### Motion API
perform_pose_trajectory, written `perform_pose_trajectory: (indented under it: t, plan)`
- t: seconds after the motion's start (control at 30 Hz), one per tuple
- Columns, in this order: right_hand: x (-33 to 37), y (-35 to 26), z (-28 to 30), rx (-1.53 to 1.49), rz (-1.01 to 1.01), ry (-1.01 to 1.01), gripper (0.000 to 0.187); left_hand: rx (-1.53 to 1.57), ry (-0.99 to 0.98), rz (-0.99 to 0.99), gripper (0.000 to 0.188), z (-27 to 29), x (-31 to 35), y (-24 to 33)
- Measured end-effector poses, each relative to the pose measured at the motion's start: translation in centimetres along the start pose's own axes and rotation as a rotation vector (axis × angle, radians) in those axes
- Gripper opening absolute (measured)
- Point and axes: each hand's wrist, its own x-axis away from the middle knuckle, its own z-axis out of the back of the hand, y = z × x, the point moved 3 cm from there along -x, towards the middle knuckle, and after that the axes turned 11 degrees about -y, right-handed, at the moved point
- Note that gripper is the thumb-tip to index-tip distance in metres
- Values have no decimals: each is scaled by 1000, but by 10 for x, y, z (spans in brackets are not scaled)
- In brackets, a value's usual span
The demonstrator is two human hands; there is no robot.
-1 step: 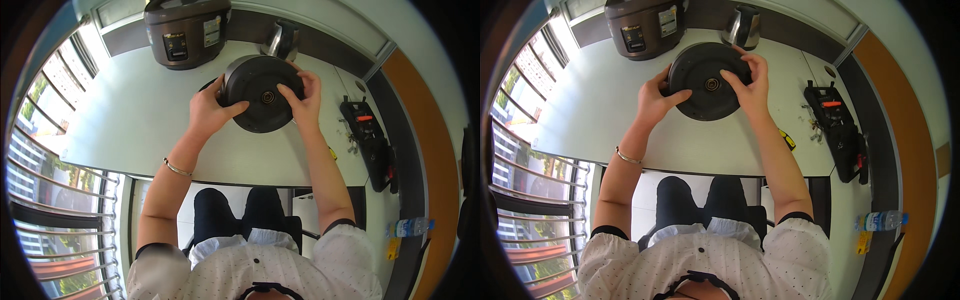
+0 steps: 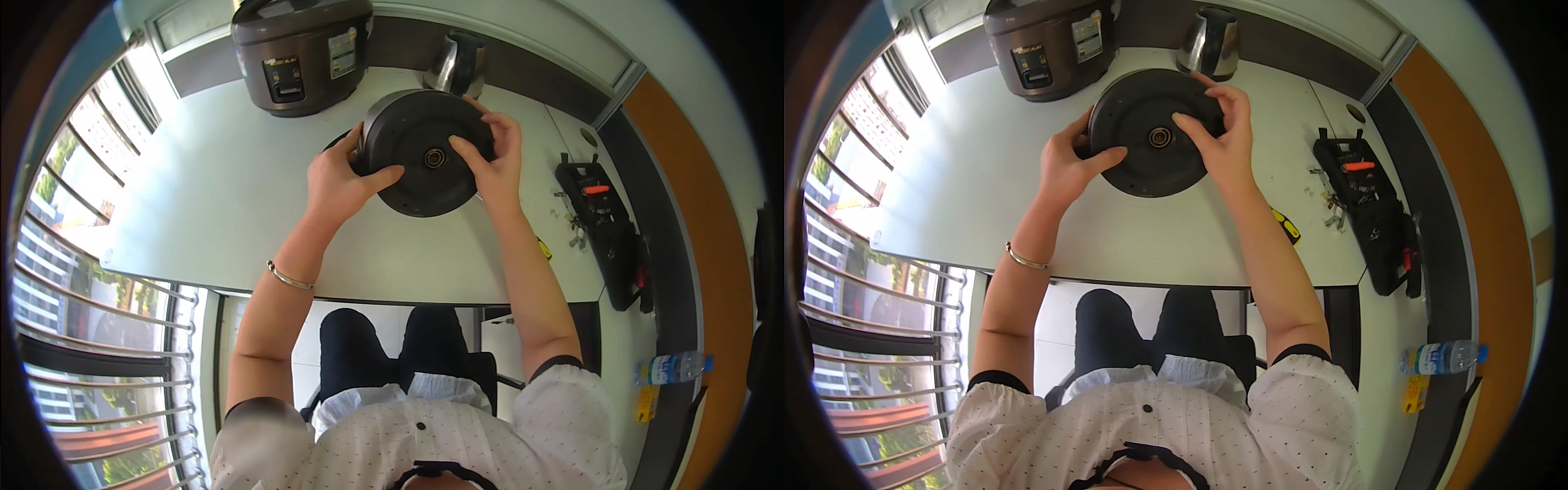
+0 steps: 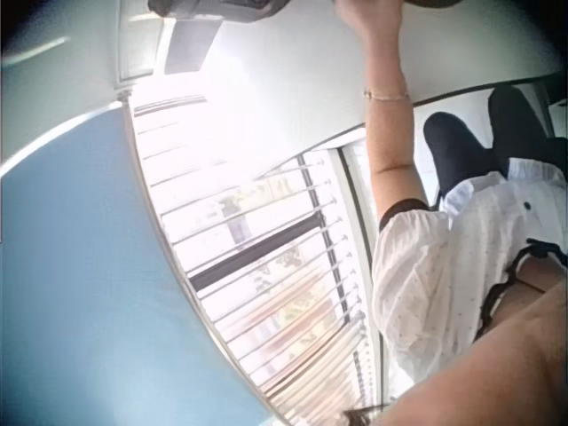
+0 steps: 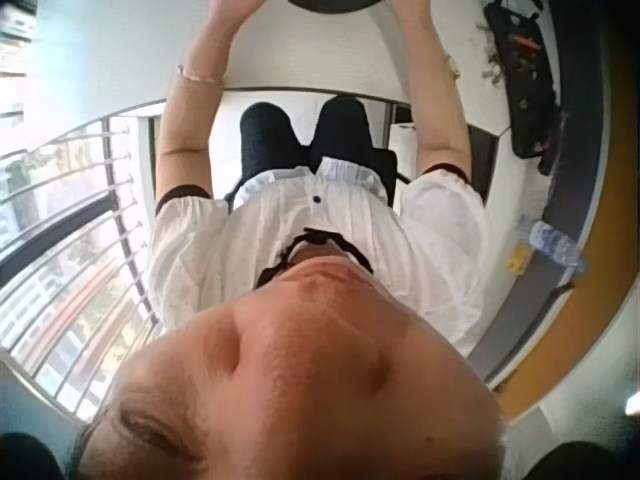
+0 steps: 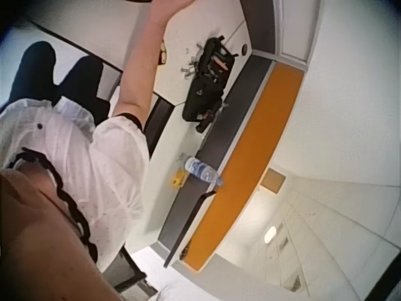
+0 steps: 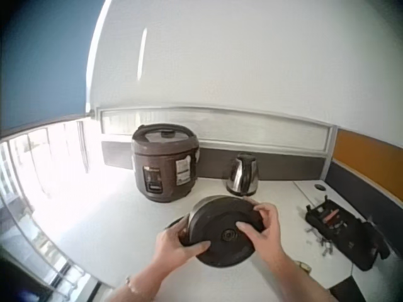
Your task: The person assembles a black circular appliance base by inserting small metal rings into the central hub. They repeatedly pick up the rings from the table, place them into the hub, and adjust the base orientation. The person also briefly reaches down to pick up a ring that fell on the floor.
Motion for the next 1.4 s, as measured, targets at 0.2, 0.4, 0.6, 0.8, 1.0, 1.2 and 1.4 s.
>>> perform_pose_trajectory:
  t: [0.2, 0.4, 0.6, 0.8, 1.0, 1.2, 1.4]
  plan:
    - [3, 3, 4, -30, 14, -32, 45, 33, -24, 32, 79, 0, -2, 2]
    - [7, 3, 8, -54, 7, -12, 47, 84, -24, 21, 73, -1, -4, -2]
    - [10, -11, 9, 361, 84, 57, 33, 105, -22, 47, 68, -1, -3, 2]
    - [7, -35, -2, 807, 303, 50, 20, 110, -6, 24, 69, -5, -2, 0]
    - [2, -45, -7, 963, 395, 10, 16, 66, -5, 51, 71, -4, -1, 0]
    - [-7, -51, -9, 1103, 345, -75, 15, 69, -16, 54, 72, -3, -2, 1]
    - [-8, -54, -5, 989, 246, -75, 12, 57, -26, 61, 69, -2, -4, 0]
